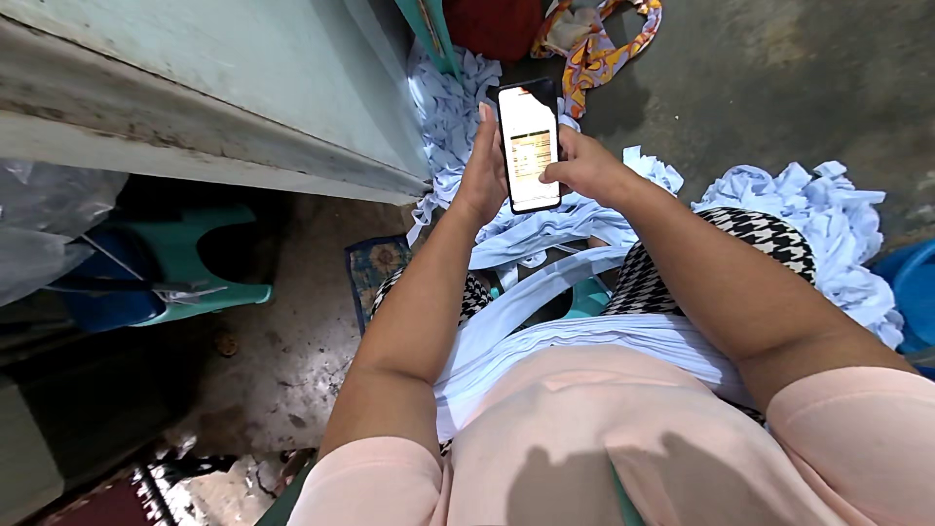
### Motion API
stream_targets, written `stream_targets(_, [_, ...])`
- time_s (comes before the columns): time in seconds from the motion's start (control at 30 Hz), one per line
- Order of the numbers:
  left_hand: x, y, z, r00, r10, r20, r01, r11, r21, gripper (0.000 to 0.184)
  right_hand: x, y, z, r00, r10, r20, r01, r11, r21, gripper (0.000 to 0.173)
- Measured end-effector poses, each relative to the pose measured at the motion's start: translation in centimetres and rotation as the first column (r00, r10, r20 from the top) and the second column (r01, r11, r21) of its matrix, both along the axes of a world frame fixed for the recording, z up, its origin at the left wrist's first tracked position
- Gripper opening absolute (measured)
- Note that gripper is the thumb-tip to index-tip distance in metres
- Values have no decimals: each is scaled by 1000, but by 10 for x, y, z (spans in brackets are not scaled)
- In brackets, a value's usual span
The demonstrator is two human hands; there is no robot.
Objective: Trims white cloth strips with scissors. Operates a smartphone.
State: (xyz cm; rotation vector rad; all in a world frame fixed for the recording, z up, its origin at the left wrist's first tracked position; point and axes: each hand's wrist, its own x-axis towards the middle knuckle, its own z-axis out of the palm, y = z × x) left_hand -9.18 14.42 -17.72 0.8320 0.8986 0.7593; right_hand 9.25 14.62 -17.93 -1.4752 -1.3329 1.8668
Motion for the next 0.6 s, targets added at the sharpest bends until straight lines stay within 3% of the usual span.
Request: stream_targets(0.6, [-1,0,-1,1000,-2,26,2,1000,6,85,-1,0,0,1000,-8,-17,7,1000,-10,56])
